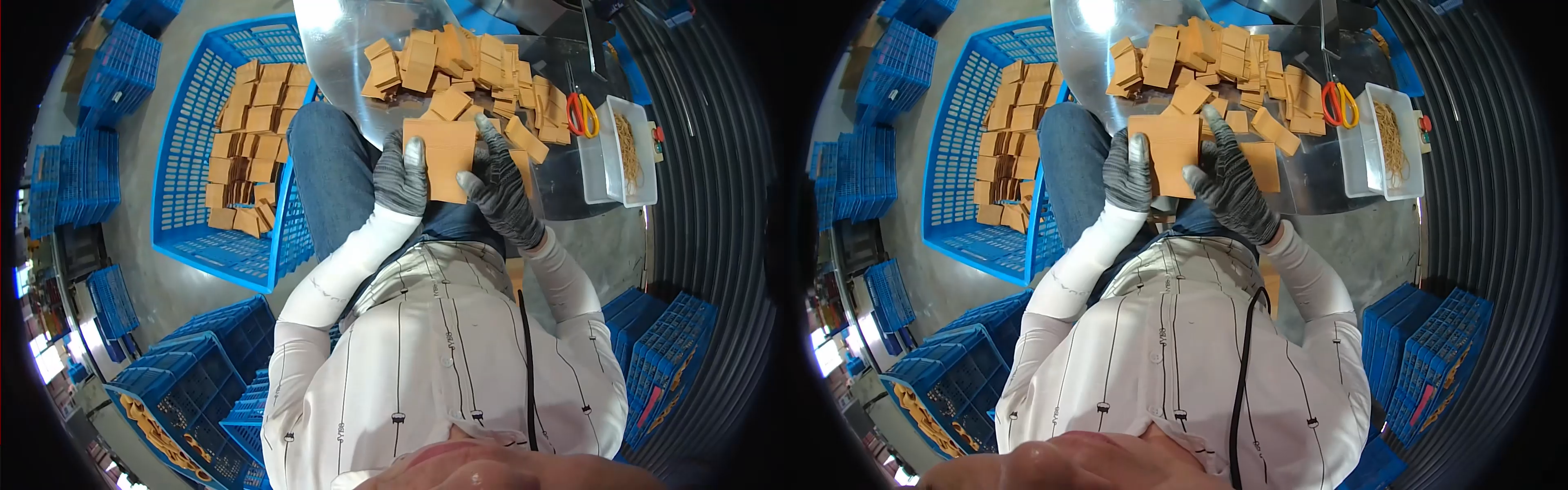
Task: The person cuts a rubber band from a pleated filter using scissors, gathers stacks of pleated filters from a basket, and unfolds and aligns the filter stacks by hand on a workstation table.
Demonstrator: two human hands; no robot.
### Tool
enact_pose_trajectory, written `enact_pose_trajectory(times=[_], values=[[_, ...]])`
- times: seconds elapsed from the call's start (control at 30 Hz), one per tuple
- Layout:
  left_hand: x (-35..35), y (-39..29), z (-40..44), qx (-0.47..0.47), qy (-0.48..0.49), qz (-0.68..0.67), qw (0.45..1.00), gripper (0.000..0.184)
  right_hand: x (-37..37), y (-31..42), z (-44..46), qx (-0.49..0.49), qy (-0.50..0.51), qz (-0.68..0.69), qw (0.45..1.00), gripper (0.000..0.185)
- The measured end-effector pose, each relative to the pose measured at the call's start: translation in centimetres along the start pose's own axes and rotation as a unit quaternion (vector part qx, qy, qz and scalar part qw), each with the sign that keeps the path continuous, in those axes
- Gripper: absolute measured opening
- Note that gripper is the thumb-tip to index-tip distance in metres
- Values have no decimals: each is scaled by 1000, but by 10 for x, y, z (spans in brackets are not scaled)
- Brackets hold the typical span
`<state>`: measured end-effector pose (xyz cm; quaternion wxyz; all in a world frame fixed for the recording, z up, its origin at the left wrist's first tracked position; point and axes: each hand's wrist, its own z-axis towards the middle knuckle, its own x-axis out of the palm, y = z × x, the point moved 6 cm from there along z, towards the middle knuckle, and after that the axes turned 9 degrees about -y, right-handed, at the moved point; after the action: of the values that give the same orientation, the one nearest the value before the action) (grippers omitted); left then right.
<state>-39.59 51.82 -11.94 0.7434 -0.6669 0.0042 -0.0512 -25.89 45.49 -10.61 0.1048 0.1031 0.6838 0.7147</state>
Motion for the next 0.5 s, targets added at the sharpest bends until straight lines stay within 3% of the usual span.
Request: enact_pose_trajectory(times=[0.03,0.1,0.13,0.2,0.27,0.33,0.37,0.4,0.43,0.47,0.5], values=[[-2,3,-1,32,-11,34,999,48,-2,-21,-1,19,-35,-15,999,62],[-2,7,-6,86,-29,57,994,42,-1,-38,-9,-91,-60,-213,971,60],[-2,9,-8,88,-32,62,994,42,9,-39,-18,-218,-45,-385,896,58],[-1,14,-16,88,-36,73,993,40,26,-29,-20,-240,-56,-451,858,53],[-3,32,-16,34,-19,21,999,45,26,-23,-11,-46,-114,-248,961,50],[-3,49,-15,-71,2,-101,992,49,31,-16,-13,-100,-102,-199,970,44],[-5,33,-16,-86,26,-77,993,58,32,-17,-13,-121,-93,-154,976,41],[-3,35,-18,-158,51,-137,977,59,32,-15,-12,-143,-83,-109,980,38],[0,37,-20,-225,75,-197,951,61,29,-16,-10,-98,-50,-44,993,32],[2,39,-21,-287,95,-257,918,63,27,-13,-9,-86,-44,-62,993,31],[3,45,-20,-270,65,-265,923,68,26,-11,-10,-76,-37,-77,993,30]])
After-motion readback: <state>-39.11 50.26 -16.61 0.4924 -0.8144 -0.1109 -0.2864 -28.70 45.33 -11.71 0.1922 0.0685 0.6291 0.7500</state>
